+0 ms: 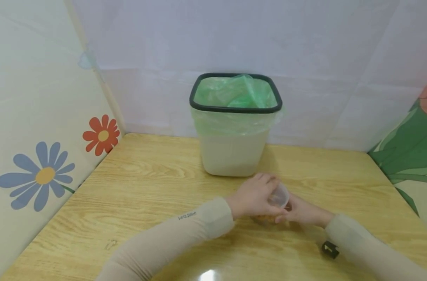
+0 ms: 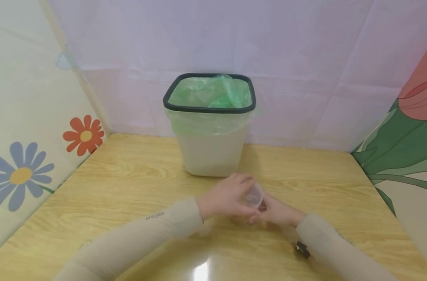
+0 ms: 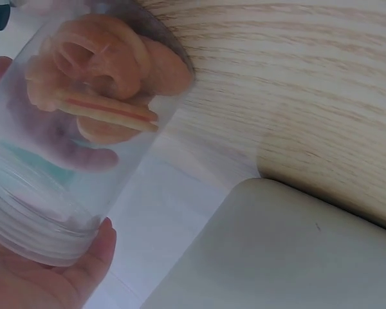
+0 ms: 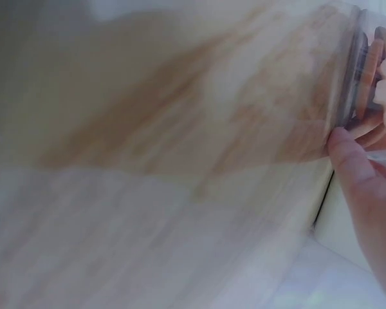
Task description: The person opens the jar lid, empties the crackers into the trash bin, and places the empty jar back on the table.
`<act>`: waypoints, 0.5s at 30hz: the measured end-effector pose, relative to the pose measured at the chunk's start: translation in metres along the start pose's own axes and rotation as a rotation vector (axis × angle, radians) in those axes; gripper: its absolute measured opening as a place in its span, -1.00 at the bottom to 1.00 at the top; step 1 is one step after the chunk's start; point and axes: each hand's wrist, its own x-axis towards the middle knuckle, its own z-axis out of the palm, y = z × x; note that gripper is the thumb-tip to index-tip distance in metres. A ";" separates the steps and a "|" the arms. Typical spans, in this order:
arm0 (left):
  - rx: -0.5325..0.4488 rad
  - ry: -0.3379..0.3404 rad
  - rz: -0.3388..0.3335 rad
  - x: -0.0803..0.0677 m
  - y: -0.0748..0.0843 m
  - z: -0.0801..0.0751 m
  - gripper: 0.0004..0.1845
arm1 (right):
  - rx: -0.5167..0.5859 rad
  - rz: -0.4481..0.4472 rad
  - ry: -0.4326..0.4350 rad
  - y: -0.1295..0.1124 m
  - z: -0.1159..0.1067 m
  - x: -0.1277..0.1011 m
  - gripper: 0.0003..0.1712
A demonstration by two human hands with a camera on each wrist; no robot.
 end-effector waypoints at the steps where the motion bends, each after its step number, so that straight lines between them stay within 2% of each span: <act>1: -0.001 0.001 -0.007 0.000 0.001 0.000 -0.12 | -0.004 0.001 0.001 0.000 0.000 0.000 -0.01; 11: 0.020 0.044 -0.043 -0.001 0.008 -0.001 -0.13 | -0.057 -0.004 0.020 -0.001 0.000 -0.001 -0.02; 15: 0.062 0.078 -0.047 -0.001 0.010 0.002 -0.13 | -0.064 0.000 0.024 -0.002 0.000 -0.001 -0.03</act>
